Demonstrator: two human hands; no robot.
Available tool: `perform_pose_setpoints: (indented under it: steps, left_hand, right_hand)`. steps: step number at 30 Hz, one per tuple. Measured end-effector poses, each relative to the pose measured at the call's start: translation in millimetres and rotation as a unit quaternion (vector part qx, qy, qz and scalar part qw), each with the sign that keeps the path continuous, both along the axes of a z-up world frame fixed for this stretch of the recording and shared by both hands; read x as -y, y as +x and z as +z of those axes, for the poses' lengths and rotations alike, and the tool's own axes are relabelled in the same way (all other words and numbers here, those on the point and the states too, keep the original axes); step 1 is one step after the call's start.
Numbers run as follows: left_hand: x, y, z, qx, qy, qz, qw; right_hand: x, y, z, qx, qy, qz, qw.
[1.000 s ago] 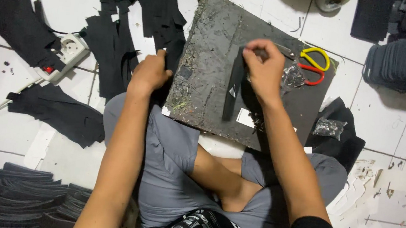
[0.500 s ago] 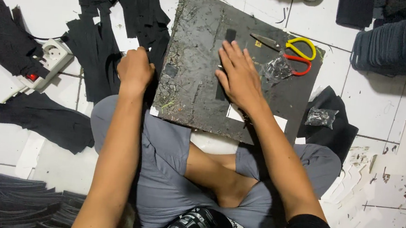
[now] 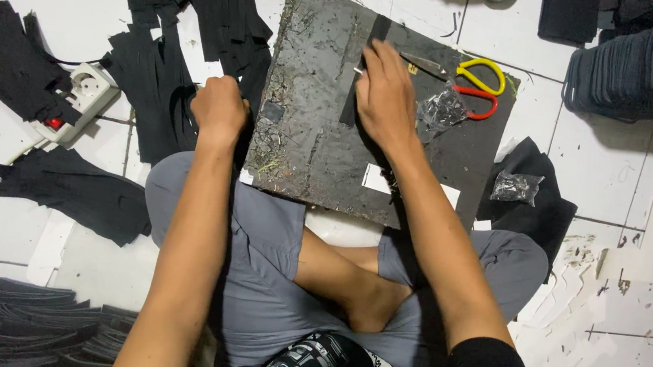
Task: The person sits on the floor and attaches metal hook clasps to the ends of black elastic straps, folding the strap ends and pressing the hooks on by hand. Finished straps are laid on the work board while more cut strap pieces and a pile of hooks wait nearby.
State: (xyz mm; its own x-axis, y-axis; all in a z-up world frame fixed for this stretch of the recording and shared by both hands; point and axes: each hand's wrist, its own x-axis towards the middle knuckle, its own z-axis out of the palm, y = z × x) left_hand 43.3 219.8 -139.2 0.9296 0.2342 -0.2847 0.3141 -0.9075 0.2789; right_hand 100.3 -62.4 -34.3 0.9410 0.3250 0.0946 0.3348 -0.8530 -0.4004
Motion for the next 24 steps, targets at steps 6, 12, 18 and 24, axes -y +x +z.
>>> perform_pose_setpoints:
  steps: [6,12,18,24]
  left_hand:
    - [4,8,39,-0.071,-0.016,0.038,0.997]
    - [7,15,68,0.084,-0.001,0.094,0.992]
    - [13,22,84,0.141,-0.034,0.106,0.984]
    - [6,21,58,0.150,-0.034,0.094,0.984]
  right_hand:
    - [20,-8,-9,0.073,-0.067,0.094,0.991]
    - [13,24,-49,0.108,-0.056,0.080,0.989]
    - [-16,37,-32,0.198,-0.004,0.014,0.980]
    - [-27,31,-35,0.231,-0.034,-0.028,0.972]
